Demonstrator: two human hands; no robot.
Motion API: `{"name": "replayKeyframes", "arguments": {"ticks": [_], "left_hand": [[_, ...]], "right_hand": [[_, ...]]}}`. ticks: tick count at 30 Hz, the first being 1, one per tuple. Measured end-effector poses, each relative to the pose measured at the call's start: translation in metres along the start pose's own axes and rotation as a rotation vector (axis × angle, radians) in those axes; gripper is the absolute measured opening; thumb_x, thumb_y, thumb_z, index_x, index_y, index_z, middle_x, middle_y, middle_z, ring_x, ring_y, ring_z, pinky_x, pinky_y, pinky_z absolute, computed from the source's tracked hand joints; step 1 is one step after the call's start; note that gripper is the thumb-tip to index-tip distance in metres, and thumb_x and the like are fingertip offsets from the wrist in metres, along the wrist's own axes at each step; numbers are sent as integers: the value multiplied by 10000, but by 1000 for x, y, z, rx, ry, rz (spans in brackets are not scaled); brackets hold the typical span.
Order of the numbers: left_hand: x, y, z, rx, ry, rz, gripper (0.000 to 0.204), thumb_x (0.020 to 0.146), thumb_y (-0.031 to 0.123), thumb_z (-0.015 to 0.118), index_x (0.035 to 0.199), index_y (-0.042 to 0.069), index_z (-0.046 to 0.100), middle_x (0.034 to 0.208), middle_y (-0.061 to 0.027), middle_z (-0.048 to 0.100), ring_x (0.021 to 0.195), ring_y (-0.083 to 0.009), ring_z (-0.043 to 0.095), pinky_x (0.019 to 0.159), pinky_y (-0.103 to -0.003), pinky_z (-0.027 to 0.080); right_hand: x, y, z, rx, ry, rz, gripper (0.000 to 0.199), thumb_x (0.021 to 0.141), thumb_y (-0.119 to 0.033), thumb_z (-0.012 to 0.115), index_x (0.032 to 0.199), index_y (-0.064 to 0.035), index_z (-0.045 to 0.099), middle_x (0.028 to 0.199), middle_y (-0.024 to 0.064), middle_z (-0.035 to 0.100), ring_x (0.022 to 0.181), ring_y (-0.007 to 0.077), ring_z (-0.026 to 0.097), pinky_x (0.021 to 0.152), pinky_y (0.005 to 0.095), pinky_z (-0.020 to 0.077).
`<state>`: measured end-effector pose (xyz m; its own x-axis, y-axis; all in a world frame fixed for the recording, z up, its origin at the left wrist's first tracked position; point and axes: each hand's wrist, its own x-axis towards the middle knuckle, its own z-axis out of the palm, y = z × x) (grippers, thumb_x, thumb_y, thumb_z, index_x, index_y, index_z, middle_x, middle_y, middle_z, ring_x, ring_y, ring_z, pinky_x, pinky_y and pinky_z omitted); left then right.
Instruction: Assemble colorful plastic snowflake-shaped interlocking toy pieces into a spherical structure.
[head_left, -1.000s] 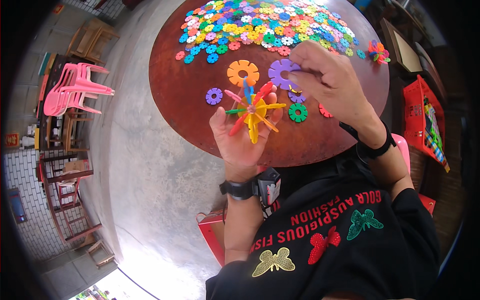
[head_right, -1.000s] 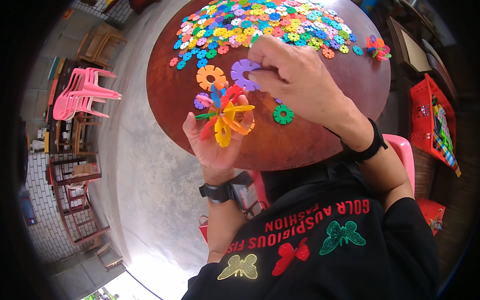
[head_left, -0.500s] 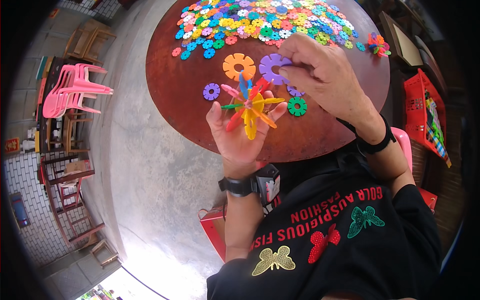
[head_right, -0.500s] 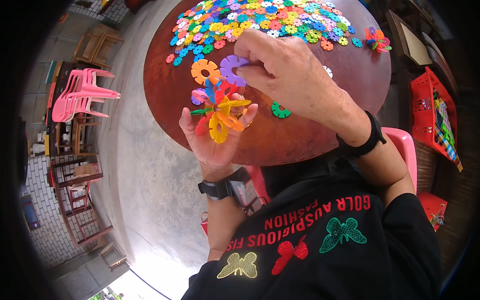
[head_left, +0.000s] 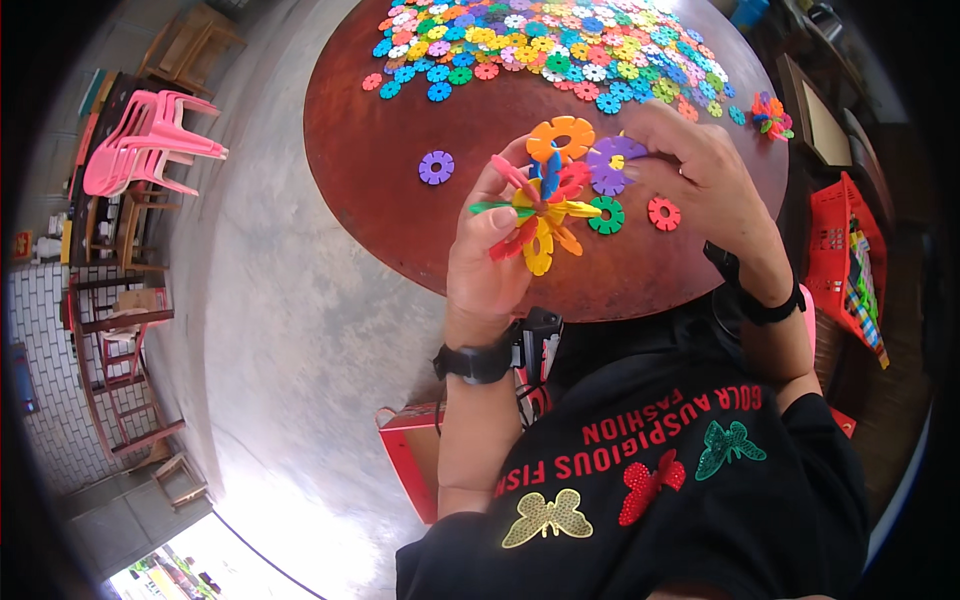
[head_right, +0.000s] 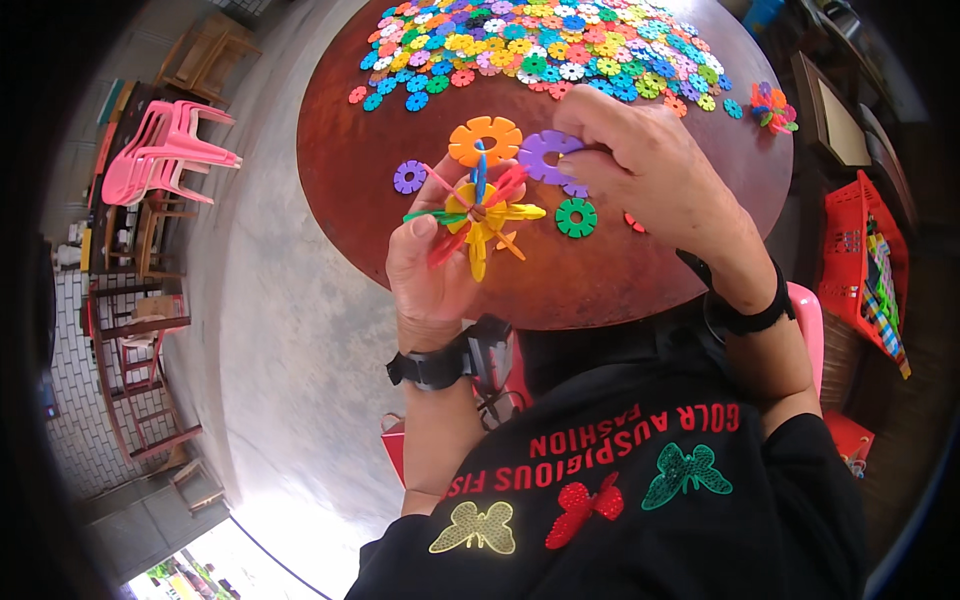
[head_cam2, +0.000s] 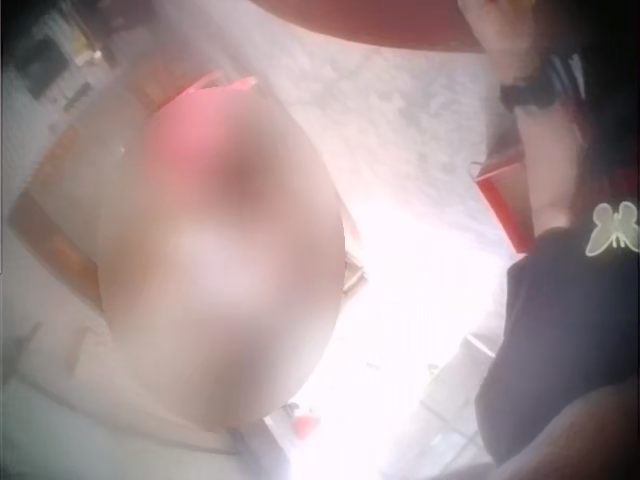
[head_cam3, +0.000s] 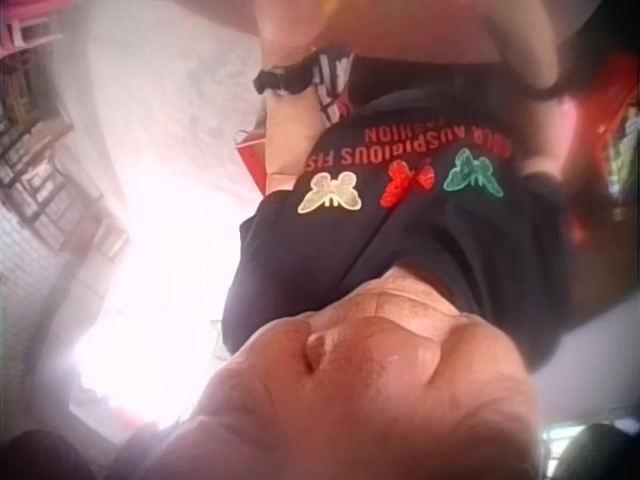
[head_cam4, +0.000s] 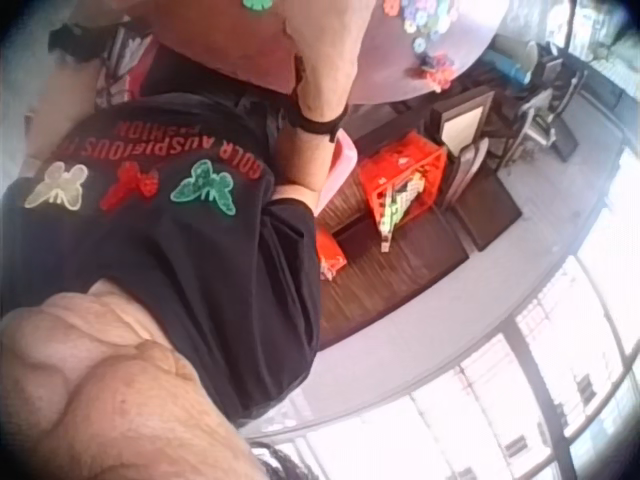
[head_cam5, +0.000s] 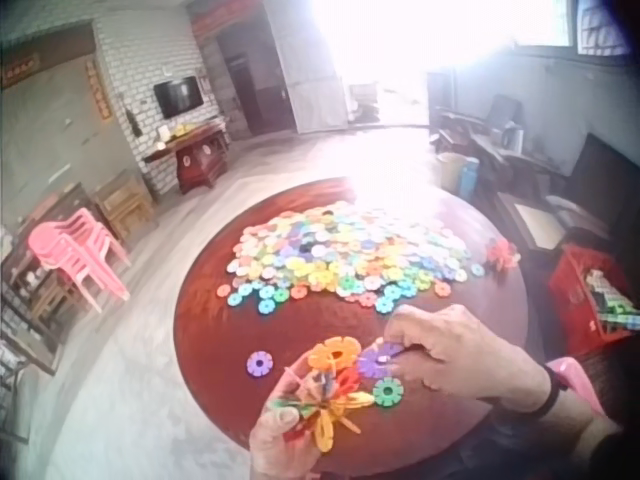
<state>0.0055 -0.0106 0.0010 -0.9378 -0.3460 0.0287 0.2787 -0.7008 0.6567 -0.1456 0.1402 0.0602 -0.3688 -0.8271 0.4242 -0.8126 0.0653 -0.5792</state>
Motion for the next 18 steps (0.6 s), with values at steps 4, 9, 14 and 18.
{"name": "replayKeyframes", "arguments": {"ticks": [4, 9, 14, 18], "left_hand": [[0, 1, 2, 54, -53, 69, 737, 685, 221, 666, 1323, -32, 397, 1234, -140, 521, 1106, -224, 547, 945, -340, 451], [-3, 7, 11, 187, -63, 45, 860, 632, 248, 687, 1354, -70, 344, 1242, -161, 511, 1141, -255, 532, 1017, -353, 393], [-4, 7, 15, 147, -36, 81, 896, 594, 225, 693, 1360, -73, 335, 1251, -161, 507, 1158, -251, 521, 1021, -346, 385], [-3, 7, 13, 139, -51, 70, 895, 597, 222, 690, 1361, -75, 330, 1251, -167, 506, 1168, -259, 515, 1025, -351, 382]], "right_hand": [[-9, -3, 2, 159, -23, 113, 121, 811, -44, 603, 848, -14, 491, 627, 102, 543, 554, 222, 594, 508, 308, 422], [-14, -4, 0, 102, 0, 105, 111, 815, -35, 604, 841, -13, 499, 664, 100, 570, 564, 224, 602, 530, 293, 442], [-13, -8, 0, 5, 55, -2, 129, 804, -41, 632, 849, -15, 514, 694, 95, 574, 589, 235, 598, 543, 298, 442], [-14, -11, -4, 20, 30, 54, 135, 798, -43, 644, 862, -16, 528, 695, 93, 566, 583, 235, 588, 540, 299, 437]]}}
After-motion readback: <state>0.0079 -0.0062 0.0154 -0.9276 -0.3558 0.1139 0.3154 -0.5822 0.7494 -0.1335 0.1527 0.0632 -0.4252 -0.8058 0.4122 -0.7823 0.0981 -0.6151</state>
